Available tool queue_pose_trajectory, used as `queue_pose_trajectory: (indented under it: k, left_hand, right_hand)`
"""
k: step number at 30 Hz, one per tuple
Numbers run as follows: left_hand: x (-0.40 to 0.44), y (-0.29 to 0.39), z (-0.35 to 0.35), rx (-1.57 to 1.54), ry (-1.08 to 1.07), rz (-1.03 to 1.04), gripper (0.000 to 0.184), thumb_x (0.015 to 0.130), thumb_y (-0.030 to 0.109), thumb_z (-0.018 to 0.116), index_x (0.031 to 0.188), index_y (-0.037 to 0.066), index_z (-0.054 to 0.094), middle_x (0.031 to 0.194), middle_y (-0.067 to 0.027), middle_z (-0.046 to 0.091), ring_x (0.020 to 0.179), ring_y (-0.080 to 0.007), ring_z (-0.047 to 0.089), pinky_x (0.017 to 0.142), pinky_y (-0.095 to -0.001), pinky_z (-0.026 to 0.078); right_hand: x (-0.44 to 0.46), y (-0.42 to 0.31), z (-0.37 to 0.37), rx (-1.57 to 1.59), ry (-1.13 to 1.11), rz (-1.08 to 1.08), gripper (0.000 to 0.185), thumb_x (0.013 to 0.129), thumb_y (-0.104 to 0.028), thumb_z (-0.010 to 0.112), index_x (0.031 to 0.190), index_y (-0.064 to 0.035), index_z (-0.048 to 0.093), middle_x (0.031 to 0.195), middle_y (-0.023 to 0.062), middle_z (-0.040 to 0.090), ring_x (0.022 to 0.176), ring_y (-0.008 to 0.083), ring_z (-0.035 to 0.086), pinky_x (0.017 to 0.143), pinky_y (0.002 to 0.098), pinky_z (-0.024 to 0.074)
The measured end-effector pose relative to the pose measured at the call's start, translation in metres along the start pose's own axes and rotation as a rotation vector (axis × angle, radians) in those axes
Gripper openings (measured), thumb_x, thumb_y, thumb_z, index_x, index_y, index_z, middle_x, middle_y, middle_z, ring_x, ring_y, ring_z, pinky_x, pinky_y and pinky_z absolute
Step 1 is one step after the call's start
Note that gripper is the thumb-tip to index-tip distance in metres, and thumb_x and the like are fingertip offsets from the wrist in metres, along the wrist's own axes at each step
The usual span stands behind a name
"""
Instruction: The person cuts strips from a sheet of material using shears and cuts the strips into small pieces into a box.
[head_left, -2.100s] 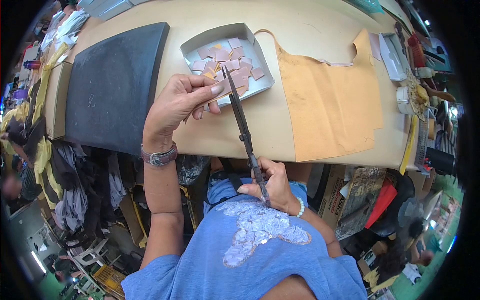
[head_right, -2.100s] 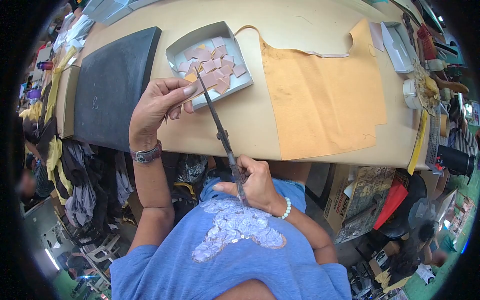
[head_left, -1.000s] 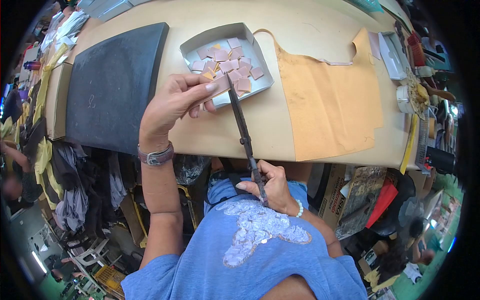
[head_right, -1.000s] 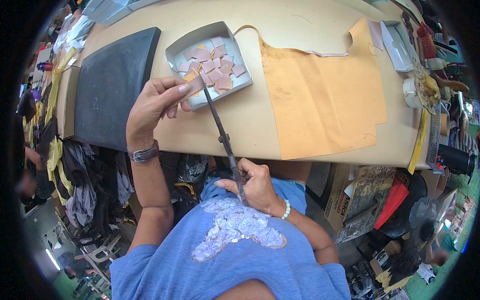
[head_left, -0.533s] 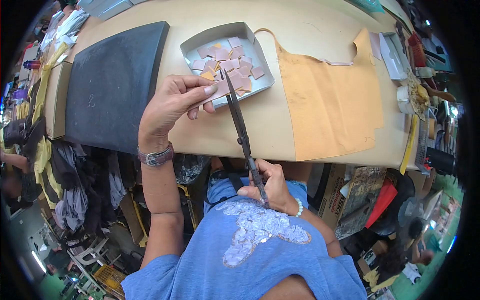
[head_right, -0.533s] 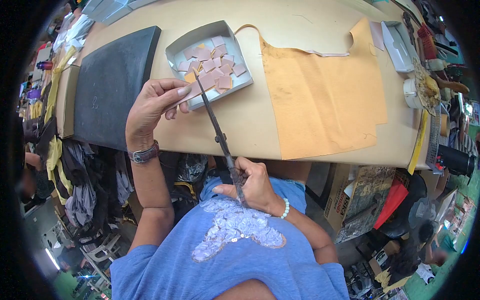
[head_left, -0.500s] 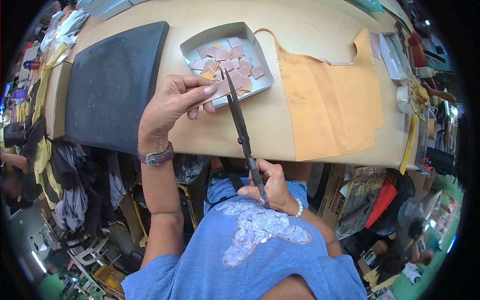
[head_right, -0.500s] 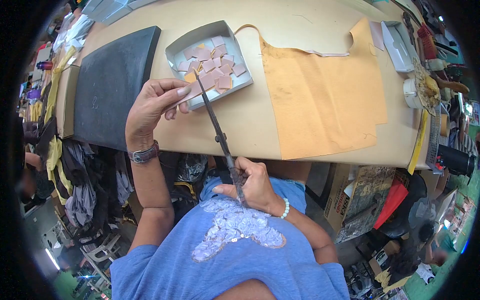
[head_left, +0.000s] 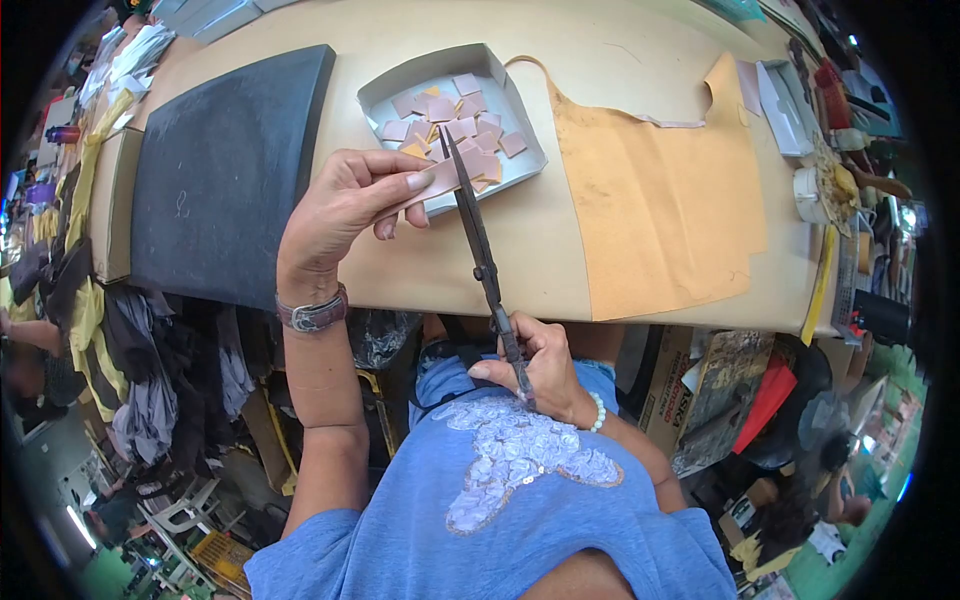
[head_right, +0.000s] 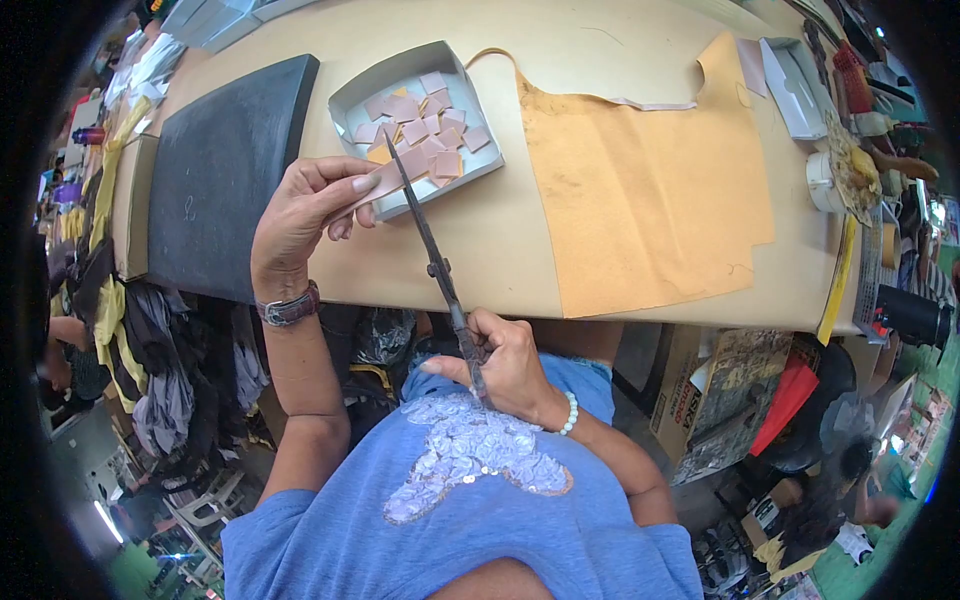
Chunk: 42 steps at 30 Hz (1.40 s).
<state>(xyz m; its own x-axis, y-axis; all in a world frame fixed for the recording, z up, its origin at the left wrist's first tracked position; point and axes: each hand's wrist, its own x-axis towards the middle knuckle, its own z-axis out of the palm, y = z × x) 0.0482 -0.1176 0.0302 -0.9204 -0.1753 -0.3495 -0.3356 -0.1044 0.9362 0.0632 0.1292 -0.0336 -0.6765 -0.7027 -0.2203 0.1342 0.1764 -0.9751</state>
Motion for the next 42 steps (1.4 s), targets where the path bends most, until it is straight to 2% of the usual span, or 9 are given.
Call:
queue_pose_trajectory:
  k: [4,10,13,16,19,28,42]
  left_hand:
    - [0.001,0.000,0.000,-0.013,-0.003,-0.001,0.025,0.082,0.018,0.061,0.093,-0.004,0.062,0.061,-0.0038,0.061,0.042,-0.0009,0.042,0.040,-0.0136,0.032]
    - [0.003,-0.001,-0.002,-0.006,-0.001,-0.001,0.024,0.082,0.017,0.061,0.093,-0.004,0.062,0.061,-0.0036,0.061,0.043,-0.0009,0.043,0.041,-0.0134,0.032]
    - [0.004,-0.001,-0.003,0.001,0.009,0.001,0.024,0.082,0.017,0.061,0.094,-0.004,0.062,0.061,-0.0034,0.061,0.044,-0.0008,0.043,0.041,-0.0133,0.033]
    - [0.005,0.000,-0.003,0.021,0.016,0.019,0.025,0.082,0.018,0.061,0.094,-0.004,0.062,0.062,-0.0033,0.061,0.044,-0.0008,0.043,0.041,-0.0135,0.033]
    - [0.005,0.001,-0.001,0.051,0.031,0.019,0.026,0.082,0.018,0.061,0.094,-0.004,0.062,0.062,-0.0036,0.061,0.045,-0.0010,0.043,0.042,-0.0138,0.033]
    - [0.000,-0.001,-0.004,0.084,0.029,-0.018,0.030,0.079,0.020,0.065,0.093,-0.006,0.062,0.063,-0.0050,0.061,0.046,-0.0022,0.046,0.042,-0.0140,0.036]
    - [0.004,-0.004,0.002,-0.024,0.001,-0.028,0.026,0.078,0.019,0.065,0.090,-0.004,0.062,0.062,-0.0037,0.060,0.045,-0.0021,0.045,0.042,-0.0137,0.035]
  right_hand:
    - [0.000,-0.006,0.003,-0.030,0.040,0.003,0.043,0.067,-0.027,0.078,0.058,-0.0031,0.042,0.046,-0.0004,0.035,0.045,0.0063,0.032,0.038,0.0246,0.0266]
    - [-0.002,-0.008,0.003,-0.058,0.044,0.071,0.042,0.067,-0.021,0.078,0.056,-0.0031,0.042,0.045,-0.0008,0.036,0.044,0.0055,0.033,0.038,0.0238,0.0270]
    - [-0.005,-0.002,0.003,0.057,0.031,0.153,0.042,0.065,-0.024,0.079,0.057,-0.0034,0.043,0.046,-0.0010,0.037,0.045,0.0053,0.033,0.038,0.0239,0.0279]
    - [-0.006,0.006,-0.005,0.040,-0.061,-0.010,0.044,0.062,-0.027,0.081,0.059,-0.0036,0.043,0.048,-0.0010,0.038,0.046,0.0053,0.034,0.039,0.0238,0.0289]
    - [-0.005,-0.001,-0.005,-0.019,-0.076,-0.021,0.046,0.060,-0.031,0.082,0.061,-0.0035,0.044,0.048,-0.0005,0.039,0.047,0.0056,0.035,0.040,0.0238,0.0298]
    - [-0.006,0.000,-0.001,-0.020,0.049,0.060,0.047,0.060,-0.033,0.081,0.061,-0.0031,0.045,0.048,-0.0003,0.037,0.047,0.0065,0.034,0.041,0.0240,0.0295]
    - [0.000,0.004,-0.002,0.025,-0.009,-0.017,0.053,0.059,-0.039,0.081,0.060,-0.0036,0.042,0.049,-0.0011,0.033,0.047,0.0074,0.031,0.041,0.0247,0.0273]
